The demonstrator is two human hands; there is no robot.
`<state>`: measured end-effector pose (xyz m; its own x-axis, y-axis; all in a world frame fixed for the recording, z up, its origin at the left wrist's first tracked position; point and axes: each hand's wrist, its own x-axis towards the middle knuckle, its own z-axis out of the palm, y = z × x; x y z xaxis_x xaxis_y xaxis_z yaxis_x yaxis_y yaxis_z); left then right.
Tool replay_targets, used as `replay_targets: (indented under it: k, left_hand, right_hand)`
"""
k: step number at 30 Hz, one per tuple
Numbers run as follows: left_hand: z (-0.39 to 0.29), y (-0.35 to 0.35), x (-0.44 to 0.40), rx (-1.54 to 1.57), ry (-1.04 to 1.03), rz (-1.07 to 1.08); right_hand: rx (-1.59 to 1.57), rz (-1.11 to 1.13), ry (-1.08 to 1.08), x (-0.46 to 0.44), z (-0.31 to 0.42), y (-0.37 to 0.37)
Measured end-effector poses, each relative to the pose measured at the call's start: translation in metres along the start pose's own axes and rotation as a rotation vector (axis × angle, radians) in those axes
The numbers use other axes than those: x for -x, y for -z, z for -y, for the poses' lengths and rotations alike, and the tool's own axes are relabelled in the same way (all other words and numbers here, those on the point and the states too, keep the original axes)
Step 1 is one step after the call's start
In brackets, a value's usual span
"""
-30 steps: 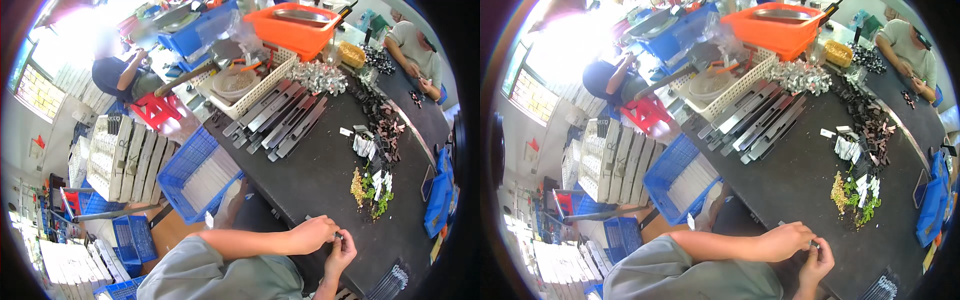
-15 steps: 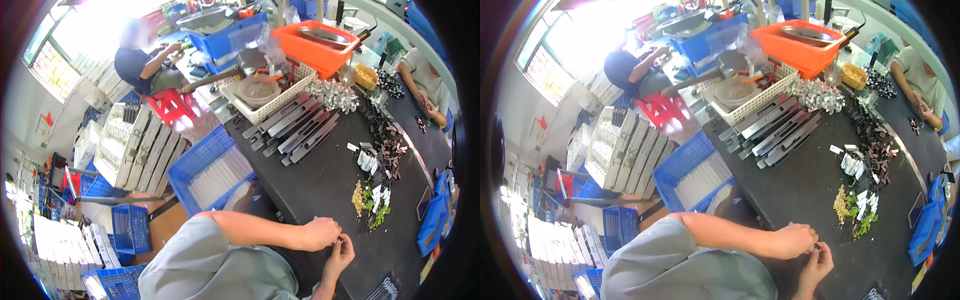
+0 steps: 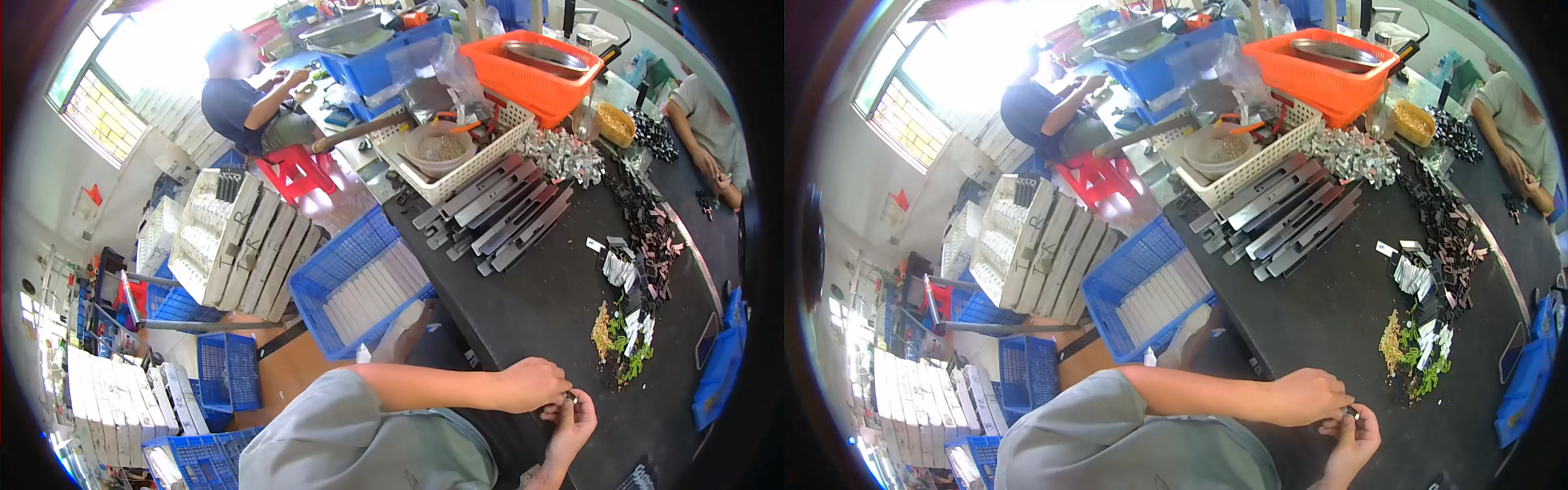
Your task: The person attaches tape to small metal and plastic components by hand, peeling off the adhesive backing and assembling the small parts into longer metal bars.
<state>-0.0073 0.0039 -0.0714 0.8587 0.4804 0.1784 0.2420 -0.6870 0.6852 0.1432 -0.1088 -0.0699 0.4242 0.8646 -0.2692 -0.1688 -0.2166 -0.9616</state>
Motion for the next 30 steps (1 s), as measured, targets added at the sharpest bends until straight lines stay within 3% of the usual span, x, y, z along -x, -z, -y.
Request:
replay_targets:
  k: [3,7,13,19,23,25,30]
  left_hand:
    - [0.004,0.001,0.003,-0.004,-0.114,0.01]
    - [0.0,-0.013,0.005,0.061,-0.008,-0.107]
    - [-0.014,-0.016,0.004,0.069,0.097,-0.051]
    - [-0.013,-0.004,0.0,0.015,0.045,0.026]
    - [-0.018,-0.007,0.002,0.118,0.159,-0.065]
    - [-0.019,-0.003,0.002,0.117,0.19,0.02]
    - [-0.013,-0.009,0.005,0.153,0.132,-0.084]
  right_hand:
    - [-0.003,-0.068,0.009,0.004,-0.006,-0.003]
    - [0.107,-0.165,0.163,-0.001,-0.035,0.0]
    - [0.063,-0.135,0.187,-0.001,-0.045,0.01]
    - [0.039,-0.113,0.201,0.002,-0.04,0.004]
    - [0.049,-0.101,0.193,0.007,-0.031,-0.001]
    - [0.056,-0.083,0.195,0.008,-0.03,0.0]
    - [0.045,-0.08,0.169,0.005,-0.022,-0.003]
